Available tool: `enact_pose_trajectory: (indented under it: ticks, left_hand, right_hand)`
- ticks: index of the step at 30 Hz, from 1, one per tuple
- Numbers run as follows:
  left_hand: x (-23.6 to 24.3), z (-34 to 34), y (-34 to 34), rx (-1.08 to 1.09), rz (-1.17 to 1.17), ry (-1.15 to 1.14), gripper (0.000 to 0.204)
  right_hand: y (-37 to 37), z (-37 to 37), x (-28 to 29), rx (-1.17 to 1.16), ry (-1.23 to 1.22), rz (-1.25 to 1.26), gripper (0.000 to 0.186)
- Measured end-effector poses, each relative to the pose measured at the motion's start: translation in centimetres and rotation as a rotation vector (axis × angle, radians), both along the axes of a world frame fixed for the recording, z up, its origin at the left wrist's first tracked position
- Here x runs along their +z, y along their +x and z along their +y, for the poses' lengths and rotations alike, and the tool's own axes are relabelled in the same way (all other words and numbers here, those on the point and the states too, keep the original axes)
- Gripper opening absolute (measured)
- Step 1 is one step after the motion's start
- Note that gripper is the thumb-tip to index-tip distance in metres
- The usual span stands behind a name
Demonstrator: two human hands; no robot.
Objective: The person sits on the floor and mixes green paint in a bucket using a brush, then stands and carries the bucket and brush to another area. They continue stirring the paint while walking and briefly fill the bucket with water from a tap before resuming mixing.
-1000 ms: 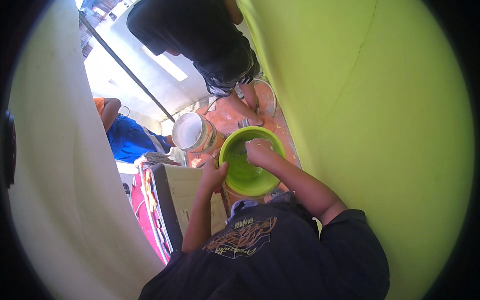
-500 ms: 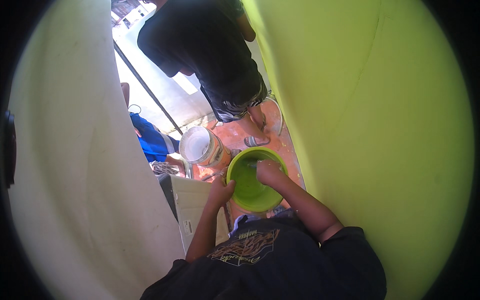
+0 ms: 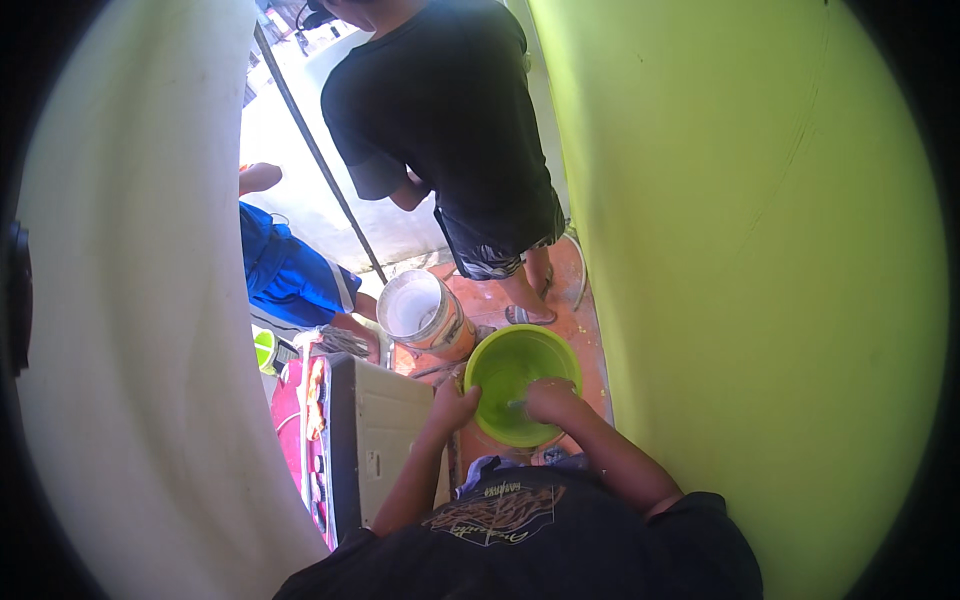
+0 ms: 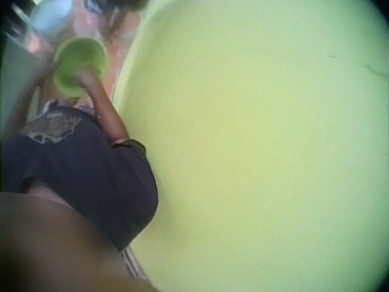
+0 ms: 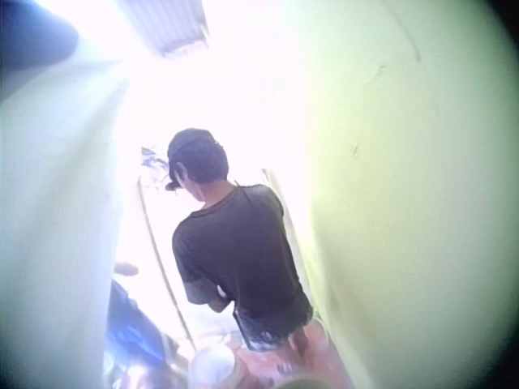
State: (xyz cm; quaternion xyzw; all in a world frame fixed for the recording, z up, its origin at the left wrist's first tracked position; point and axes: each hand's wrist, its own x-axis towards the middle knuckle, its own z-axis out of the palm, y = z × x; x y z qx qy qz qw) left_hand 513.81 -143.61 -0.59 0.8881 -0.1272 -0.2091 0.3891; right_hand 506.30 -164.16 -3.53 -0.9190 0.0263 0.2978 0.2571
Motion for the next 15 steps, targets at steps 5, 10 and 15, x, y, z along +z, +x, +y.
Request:
enact_pose_trajectory:
  ticks: [5,10,15]
  left_hand:
    - [2.0,0.5,0.1,-0.043,0.114,-0.013,0.056]
    - [0.5,2.2,-0.3,-0.053,0.047,-0.139,0.055]
    - [-3.2,4.2,-2.0,-0.061,-0.004,-0.118,0.055]
  right_hand:
    - [1.8,-0.5,2.4,-0.185,-0.052,-0.1,0.029]
    - [1.1,2.5,0.9,-0.17,-0.089,-0.058,0.029]
    - [-2.5,5.4,-2.2,-0.123,-0.074,-0.017,0.029]
